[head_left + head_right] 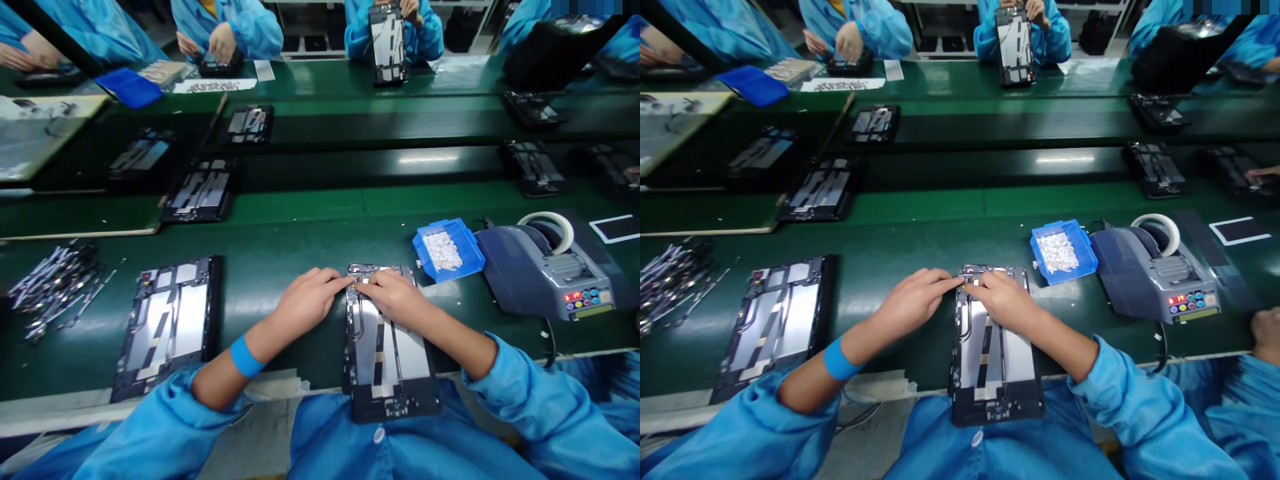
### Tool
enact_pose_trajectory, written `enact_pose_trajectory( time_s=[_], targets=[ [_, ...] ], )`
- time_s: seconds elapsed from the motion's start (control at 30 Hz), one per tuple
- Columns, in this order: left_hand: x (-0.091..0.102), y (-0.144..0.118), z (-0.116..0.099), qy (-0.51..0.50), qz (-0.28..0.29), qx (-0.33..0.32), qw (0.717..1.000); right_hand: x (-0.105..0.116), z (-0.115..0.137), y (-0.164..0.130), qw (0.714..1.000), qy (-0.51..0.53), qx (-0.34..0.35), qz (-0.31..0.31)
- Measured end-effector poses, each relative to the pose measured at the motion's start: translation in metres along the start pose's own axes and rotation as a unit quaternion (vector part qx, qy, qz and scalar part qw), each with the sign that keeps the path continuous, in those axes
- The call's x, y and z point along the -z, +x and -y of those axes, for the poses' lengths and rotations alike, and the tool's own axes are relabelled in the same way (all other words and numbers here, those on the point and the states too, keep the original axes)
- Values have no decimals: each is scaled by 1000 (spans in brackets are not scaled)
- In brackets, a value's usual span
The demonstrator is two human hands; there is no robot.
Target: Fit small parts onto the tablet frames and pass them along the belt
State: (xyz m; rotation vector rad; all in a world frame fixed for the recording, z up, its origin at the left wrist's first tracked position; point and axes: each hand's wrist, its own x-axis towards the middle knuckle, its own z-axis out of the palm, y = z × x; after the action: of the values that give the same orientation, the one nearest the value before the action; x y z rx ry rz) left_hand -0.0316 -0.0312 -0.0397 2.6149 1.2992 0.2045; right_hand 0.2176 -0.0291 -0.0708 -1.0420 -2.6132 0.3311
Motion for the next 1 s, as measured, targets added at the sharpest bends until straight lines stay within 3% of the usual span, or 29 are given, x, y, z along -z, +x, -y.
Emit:
enact_pose_trajectory(
  time_s=[0.13,0.3,0.47,0.63,0.73,0.83,0.93,1.0],
  targets=[
    [-6,-4,5,-107,-36,39,993,7,1,3,997,-57,25,41],
    [0,4,-3,-158,-46,100,981,18,-2,11,992,-79,54,81],
    [7,21,-8,-228,-15,164,960,18,-3,12,992,-73,63,85],
    [1,44,4,-332,56,212,917,9,-5,11,994,-65,49,70],
    [-1,58,10,-360,102,220,901,4,-6,9,999,-4,37,23],
    [-2,65,10,-364,107,213,900,14,0,-10,993,79,21,-84],
    [-9,66,17,-353,113,207,905,36,8,-55,973,135,-28,-185],
    [-16,68,27,-362,129,208,899,52,5,-98,944,158,-135,-258]
  ],
)
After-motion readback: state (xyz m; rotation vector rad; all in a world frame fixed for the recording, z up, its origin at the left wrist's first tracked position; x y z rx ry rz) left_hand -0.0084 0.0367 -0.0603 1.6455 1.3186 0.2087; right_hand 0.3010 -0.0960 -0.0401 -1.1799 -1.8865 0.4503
